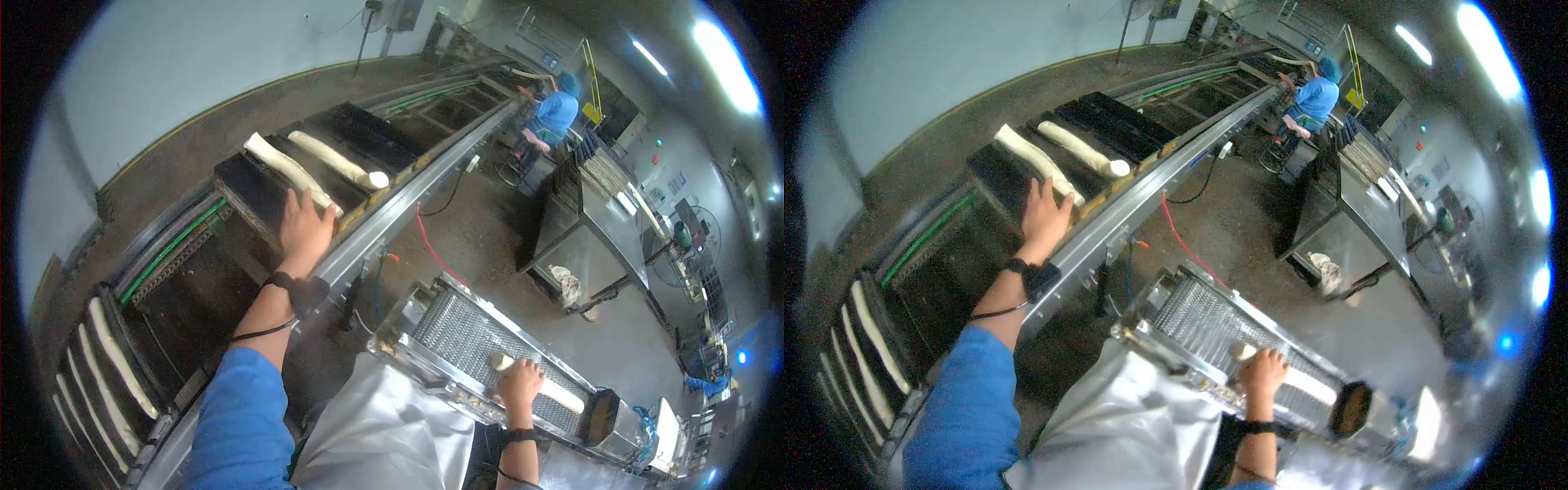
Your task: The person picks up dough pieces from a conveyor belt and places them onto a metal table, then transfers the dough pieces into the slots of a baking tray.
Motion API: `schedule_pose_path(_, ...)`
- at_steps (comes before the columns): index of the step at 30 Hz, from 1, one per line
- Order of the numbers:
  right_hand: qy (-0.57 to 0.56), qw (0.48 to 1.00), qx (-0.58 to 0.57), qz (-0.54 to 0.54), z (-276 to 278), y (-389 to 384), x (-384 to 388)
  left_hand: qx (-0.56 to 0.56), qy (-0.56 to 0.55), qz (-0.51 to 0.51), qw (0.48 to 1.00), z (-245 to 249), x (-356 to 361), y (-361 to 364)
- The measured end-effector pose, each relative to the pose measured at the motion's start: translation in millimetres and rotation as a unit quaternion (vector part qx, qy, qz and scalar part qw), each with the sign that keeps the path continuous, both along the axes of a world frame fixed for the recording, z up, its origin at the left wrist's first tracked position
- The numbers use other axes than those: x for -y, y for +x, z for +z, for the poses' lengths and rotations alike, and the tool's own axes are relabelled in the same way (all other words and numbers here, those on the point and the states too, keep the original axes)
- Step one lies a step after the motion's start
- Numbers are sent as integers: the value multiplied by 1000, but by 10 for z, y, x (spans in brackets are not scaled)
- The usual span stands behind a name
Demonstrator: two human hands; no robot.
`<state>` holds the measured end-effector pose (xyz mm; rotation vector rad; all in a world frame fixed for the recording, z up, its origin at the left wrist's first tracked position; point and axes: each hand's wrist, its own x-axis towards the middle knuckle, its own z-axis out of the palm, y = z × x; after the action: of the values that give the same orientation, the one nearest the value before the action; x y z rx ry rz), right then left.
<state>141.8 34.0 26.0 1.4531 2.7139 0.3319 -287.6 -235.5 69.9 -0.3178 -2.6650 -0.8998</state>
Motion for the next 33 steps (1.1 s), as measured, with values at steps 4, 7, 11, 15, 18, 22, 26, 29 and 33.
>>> schedule_pose_path(4,-133,991,-24,-17,290,-261,-44,-14,52,-4,999,-31,12,-10)
schedule_pose_path(7,-158,905,-382,99,768,-455,-272,-38,117,-7,992,-49,25,-20)
schedule_pose_path(11,-400,621,-656,153,1897,-864,-4,-43,198,-23,979,-33,65,-52)
schedule_pose_path(15,-609,350,-634,325,2464,-1425,625,-82,284,-33,955,-53,97,-67)
schedule_pose_path(18,-637,362,-572,370,2344,-1718,818,-137,316,-41,938,-170,118,-124)
schedule_pose_path(22,-612,528,-500,312,1838,-1674,779,-117,300,-45,946,-48,142,-26)
schedule_pose_path(26,-467,764,-387,220,803,-1251,359,-134,191,-42,972,-121,115,-78)
schedule_pose_path(29,-144,943,-253,160,-92,-564,-46,-84,115,-74,987,-69,93,-64)
schedule_pose_path(33,116,967,-215,72,-549,451,-360,-64,84,-99,989,-93,51,-87)
